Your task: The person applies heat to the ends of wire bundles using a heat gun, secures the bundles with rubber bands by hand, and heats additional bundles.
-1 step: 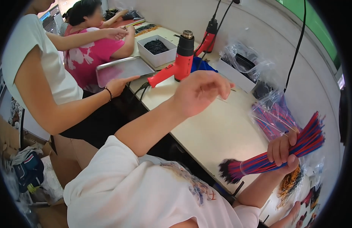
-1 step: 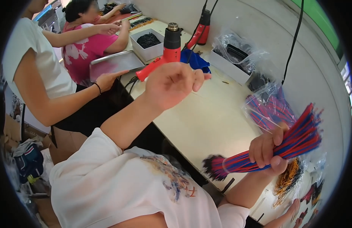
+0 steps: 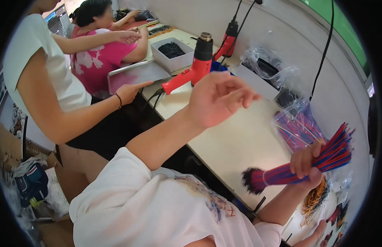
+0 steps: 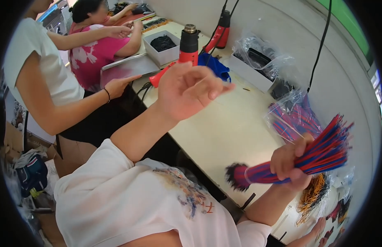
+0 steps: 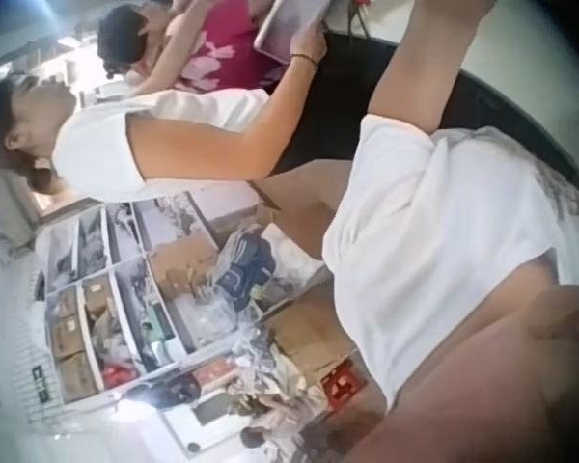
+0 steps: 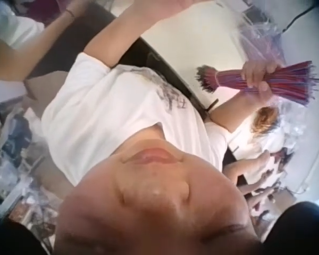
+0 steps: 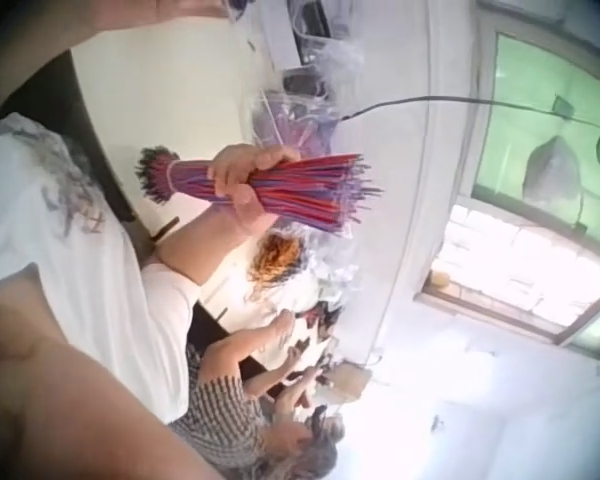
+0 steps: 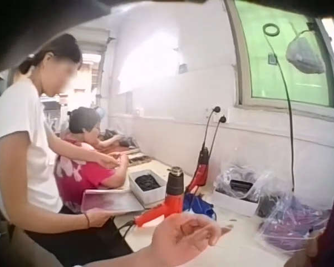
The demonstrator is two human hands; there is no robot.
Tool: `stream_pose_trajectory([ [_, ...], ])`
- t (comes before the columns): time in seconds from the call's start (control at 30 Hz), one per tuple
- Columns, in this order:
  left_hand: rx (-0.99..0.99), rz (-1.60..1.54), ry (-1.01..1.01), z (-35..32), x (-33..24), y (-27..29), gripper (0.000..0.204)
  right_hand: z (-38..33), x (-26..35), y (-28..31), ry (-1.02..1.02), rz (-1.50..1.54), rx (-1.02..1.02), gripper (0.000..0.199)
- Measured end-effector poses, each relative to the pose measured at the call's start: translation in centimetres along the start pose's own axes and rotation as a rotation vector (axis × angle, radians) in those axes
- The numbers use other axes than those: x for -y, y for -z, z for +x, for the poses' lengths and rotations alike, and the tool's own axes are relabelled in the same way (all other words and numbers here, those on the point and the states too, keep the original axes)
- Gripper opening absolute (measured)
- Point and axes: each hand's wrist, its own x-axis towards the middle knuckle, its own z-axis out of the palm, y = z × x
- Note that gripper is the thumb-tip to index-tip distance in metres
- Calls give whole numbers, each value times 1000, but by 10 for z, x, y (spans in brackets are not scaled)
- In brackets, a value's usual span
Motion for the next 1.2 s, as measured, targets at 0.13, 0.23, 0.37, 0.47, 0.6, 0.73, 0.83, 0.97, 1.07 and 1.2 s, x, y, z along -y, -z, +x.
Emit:
stream_pose_trajectory([
  [0.13, 118, -833, 598, 34, -53, -31, 75, -21, -39, -21, 130, -837, -400, 60],
  [0.23, 301, -1030, 655, 43, -61, -32, 87, -14, -41, -22, 99, -1281, -259, 55],
  [0.37, 953, 516, 415, 64, -103, -69, 87, 0, -38, -12, -36, -1980, -32, 44],
  [0.47, 1237, 848, 263, 31, -95, -95, 60, 13, -31, 4, -169, -1564, -190, 40],
  [0.6, 298, 306, 608, 17, -59, -37, 22, 2, 8, 22, -213, -383, -359, 50],
  [0.73, -31, -742, 574, 9, -29, -9, 54, 12, -14, 10, 30, -45, -69, 55],
  [0.83, -199, -956, 659, 32, -43, -41, 66, 5, -28, -5, 4, -338, -98, 48],
  [0.97, 388, -619, 713, 60, -46, -50, 87, 0, -19, -15, 98, -1079, -44, 39],
  [1.07, 756, 278, 1016, 80, -71, -59, 97, 10, -24, -15, -90, -1614, 9, 34],
  [1.2, 1173, 942, 248, 28, -81, -93, 88, 14, -31, -6, -253, -1608, -215, 37],
])
